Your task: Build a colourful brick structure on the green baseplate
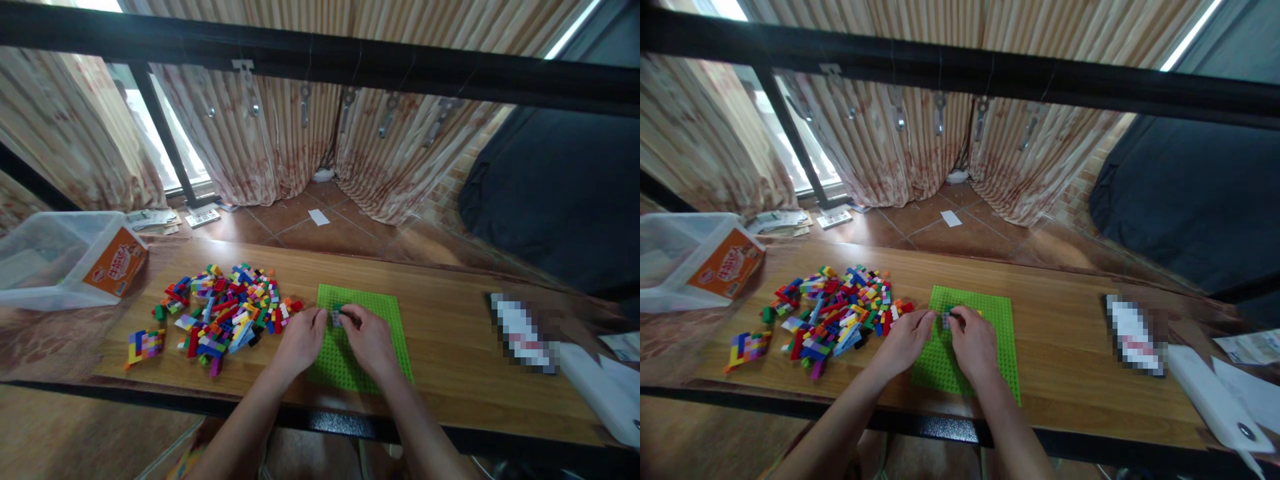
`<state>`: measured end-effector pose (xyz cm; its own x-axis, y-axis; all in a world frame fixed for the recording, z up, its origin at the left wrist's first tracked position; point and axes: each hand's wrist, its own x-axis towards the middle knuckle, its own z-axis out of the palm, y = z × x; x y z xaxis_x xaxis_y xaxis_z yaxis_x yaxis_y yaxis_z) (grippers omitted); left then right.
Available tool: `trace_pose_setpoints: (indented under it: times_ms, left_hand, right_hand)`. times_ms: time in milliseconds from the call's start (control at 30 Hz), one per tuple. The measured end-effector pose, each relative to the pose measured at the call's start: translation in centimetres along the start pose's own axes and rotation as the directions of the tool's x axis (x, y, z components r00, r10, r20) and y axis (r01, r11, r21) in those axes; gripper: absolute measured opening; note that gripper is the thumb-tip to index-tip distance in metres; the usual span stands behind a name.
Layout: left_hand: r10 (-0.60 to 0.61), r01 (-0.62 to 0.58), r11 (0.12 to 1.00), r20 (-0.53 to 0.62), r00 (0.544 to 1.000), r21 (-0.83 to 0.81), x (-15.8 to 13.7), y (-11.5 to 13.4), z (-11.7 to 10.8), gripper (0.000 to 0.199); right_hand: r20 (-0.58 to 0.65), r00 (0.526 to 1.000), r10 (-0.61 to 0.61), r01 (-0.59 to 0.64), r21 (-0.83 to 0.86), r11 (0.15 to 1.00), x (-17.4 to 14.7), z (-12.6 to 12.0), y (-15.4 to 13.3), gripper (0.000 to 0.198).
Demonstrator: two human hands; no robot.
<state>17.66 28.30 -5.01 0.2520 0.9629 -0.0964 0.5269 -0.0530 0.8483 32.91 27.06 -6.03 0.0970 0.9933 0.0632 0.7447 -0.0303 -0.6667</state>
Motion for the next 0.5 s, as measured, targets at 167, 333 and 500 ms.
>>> trace_pose_setpoints:
  times_ms: [167, 333, 500]
  left_hand:
    - [0.030, -0.032, 0.999, 0.058, 0.998, 0.033, -0.19, 0.23, 0.17, 0.040]
    - [0.062, -0.065, 0.997, 0.084, 0.995, 0.041, -0.42, 0.55, 0.24, 0.039]
    - [0.051, -0.055, 0.996, 0.067, 0.996, 0.069, -0.40, 0.69, 0.14, 0.040]
  right_hand:
    - [0.101, 0.987, -0.125, 0.126, -0.006, 0.992, -0.33, -0.36, 0.77, 0.034]
    - [0.074, 0.989, -0.132, 0.133, -0.013, 0.991, -0.11, -0.05, 1.16, 0.027]
    - [0.035, 0.992, -0.125, 0.124, 0.031, 0.992, -0.06, 0.19, 1.09, 0.023]
